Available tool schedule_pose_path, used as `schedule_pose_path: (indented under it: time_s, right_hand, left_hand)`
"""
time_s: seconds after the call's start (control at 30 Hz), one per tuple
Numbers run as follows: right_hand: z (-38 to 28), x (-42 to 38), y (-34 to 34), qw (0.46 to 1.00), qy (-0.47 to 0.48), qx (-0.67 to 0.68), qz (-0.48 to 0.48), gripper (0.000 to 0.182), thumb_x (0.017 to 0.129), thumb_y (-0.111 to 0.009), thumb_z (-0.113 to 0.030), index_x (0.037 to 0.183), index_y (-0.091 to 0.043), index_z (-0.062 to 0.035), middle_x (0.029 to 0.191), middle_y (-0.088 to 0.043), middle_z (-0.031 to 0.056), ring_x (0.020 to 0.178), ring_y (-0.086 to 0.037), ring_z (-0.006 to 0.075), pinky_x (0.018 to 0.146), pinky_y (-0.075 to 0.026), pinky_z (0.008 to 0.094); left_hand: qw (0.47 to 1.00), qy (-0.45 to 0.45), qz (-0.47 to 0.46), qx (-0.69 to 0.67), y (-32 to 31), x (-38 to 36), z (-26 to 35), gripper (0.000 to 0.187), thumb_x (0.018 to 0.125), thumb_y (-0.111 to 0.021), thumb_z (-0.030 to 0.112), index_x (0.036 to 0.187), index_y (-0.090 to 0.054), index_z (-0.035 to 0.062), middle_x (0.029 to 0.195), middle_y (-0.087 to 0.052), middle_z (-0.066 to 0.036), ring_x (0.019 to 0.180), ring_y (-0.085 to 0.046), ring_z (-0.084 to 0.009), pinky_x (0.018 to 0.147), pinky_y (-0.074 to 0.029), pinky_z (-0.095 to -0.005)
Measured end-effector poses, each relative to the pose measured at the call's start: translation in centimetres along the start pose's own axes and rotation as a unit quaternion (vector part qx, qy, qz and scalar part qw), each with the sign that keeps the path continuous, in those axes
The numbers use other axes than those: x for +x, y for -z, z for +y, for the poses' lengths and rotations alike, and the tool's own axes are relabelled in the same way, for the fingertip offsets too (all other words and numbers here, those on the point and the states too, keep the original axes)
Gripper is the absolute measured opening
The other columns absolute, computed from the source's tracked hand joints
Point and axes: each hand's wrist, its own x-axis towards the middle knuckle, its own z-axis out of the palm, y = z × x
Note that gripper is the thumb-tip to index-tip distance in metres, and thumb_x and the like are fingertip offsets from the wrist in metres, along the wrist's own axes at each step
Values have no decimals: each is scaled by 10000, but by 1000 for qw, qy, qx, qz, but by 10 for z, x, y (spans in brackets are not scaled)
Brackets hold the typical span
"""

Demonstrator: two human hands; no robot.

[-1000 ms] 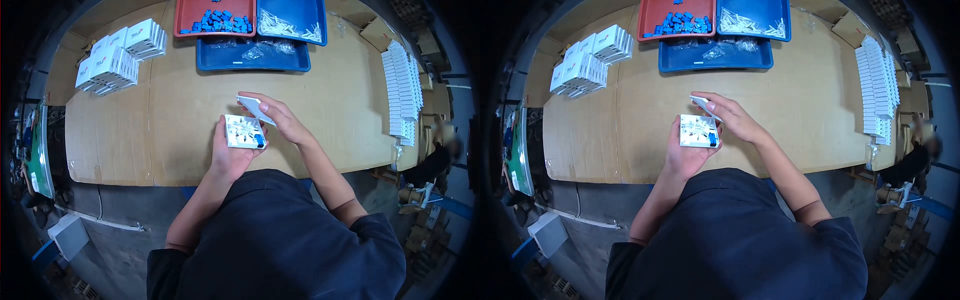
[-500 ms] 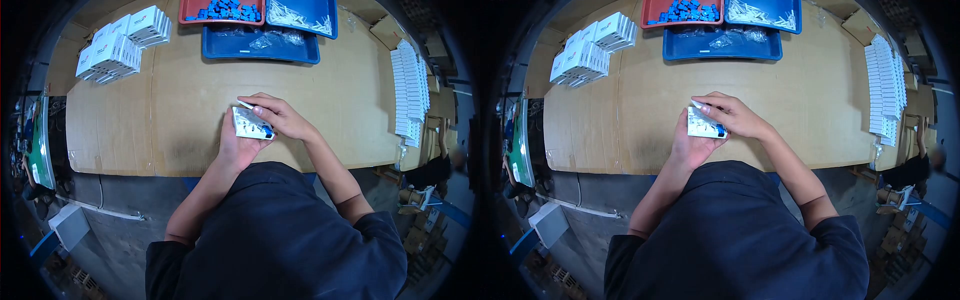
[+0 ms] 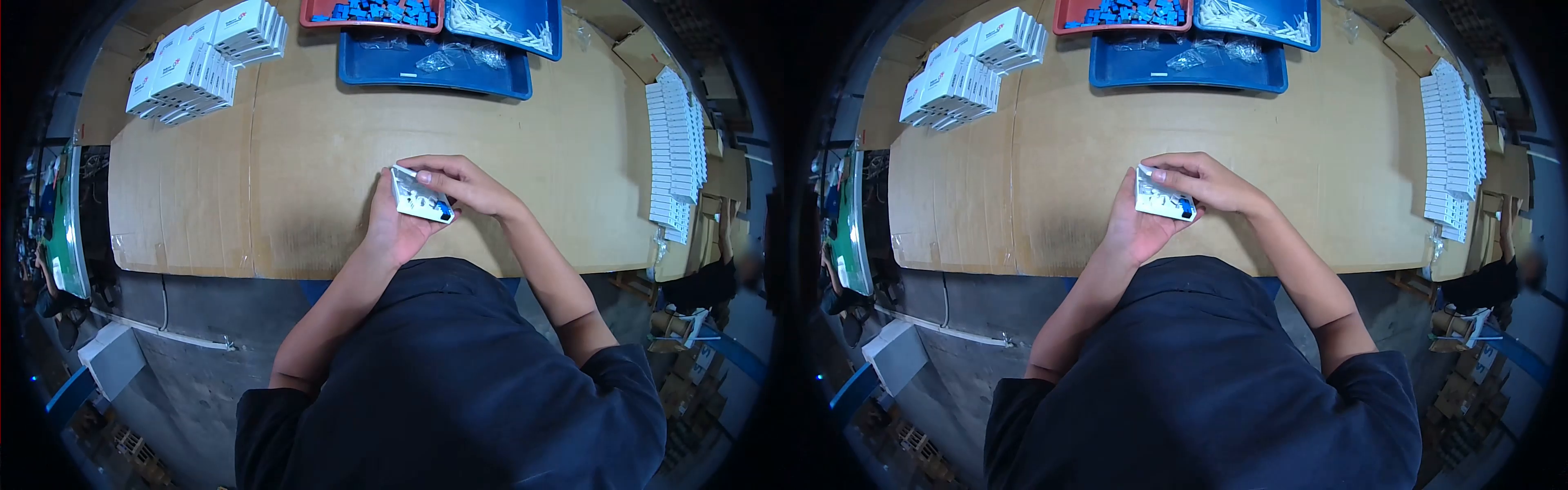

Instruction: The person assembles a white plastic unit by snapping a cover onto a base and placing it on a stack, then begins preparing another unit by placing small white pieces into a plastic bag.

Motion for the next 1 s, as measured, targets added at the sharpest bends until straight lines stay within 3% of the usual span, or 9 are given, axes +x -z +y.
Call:
schedule_pose_path:
  time_s: [0.13, 0.2, 0.33, 0.4, 0.43, 0.53, 0.63, 0.73, 1.0]
  right_hand:
    - [3, 3, -3, 999, -36, -14, 20, 386, 1071, -575, -257, 1376, -665, -38, 1209, -732, 87, 1110, -653, 153, 978, -519, 318]
    - [11, 5, -9, 996, 23, -55, 68, 420, 1058, -603, -362, 1314, -711, -48, 1036, -756, 111, 904, -672, 142, 837, -546, 304]
    - [5, 4, -11, 990, 35, -123, 62, 419, 1056, -602, -363, 1307, -712, -46, 1035, -758, 137, 890, -673, 154, 831, -546, 318]
    - [-5, 3, -10, 990, -27, -135, 32, 389, 1078, -557, -256, 1362, -661, -12, 1237, -727, 155, 1093, -676, 194, 980, -521, 332]
    - [-6, 1, -12, 990, -26, -137, 31, 389, 1078, -557, -256, 1362, -661, -12, 1237, -727, 155, 1093, -676, 194, 980, -521, 332]
    - [-7, -8, -21, 984, 69, -162, 42, 436, 1048, -598, -250, 1411, -619, -11, 1338, -674, 185, 1174, -663, 252, 1031, -501, 359]
    - [-3, -16, -26, 965, 153, -202, 62, 596, 974, -681, -276, 1498, -536, -33, 1498, -554, 203, 1361, -560, 361, 1131, -430, 411]
    - [-5, -21, -29, 934, 221, -265, 88, 573, 953, -711, -257, 1459, -573, -25, 1464, -568, 225, 1273, -604, 395, 1058, -485, 414]
    - [-4, -26, -26, 905, 273, -315, 86, 641, 928, -733, -308, 1481, -556, -36, 1492, -542, 229, 1325, -565, 414, 1097, -467, 440]
  left_hand:
    - [1000, -2, -13, -16, 6, 4, 1, 674, 1097, -176, 611, 1443, -486, 123, 1397, -566, -135, 1273, -584, -315, 1029, -503, -547]
    - [999, 3, 5, -32, 8, 6, 2, 665, 1106, -166, 589, 1452, -477, 113, 1407, -562, -136, 1291, -573, -312, 1058, -485, -548]
    - [999, 10, 15, -27, 14, 6, 1, 669, 1103, -172, 597, 1462, -467, 116, 1418, -556, -136, 1304, -564, -311, 1073, -471, -557]
    - [999, 17, 7, -38, 17, 9, 4, 677, 1097, -183, 613, 1463, -462, 117, 1416, -558, -138, 1310, -561, -315, 1077, -465, -569]
    - [999, 16, 6, -38, 14, 7, 4, 677, 1097, -183, 613, 1463, -462, 117, 1416, -558, -138, 1310, -561, -315, 1077, -465, -569]
    - [999, -10, 47, -11, 3, 1, 4, 676, 1093, -199, 623, 1457, -464, 119, 1387, -570, -131, 1293, -569, -302, 1065, -475, -552]
    - [996, -47, 58, 46, -8, -5, 4, 651, 1094, -240, 621, 1446, -469, 124, 1320, -588, -102, 1242, -588, -265, 1027, -492, -496]
    - [993, -62, 90, 53, -20, -10, 1, 652, 1089, -261, 632, 1446, -471, 129, 1321, -588, -96, 1231, -590, -256, 1019, -488, -482]
    - [986, -98, 102, 87, -27, -19, -4, 597, 1087, -322, 612, 1407, -502, 141, 1289, -598, -72, 1187, -611, -226, 979, -521, -443]
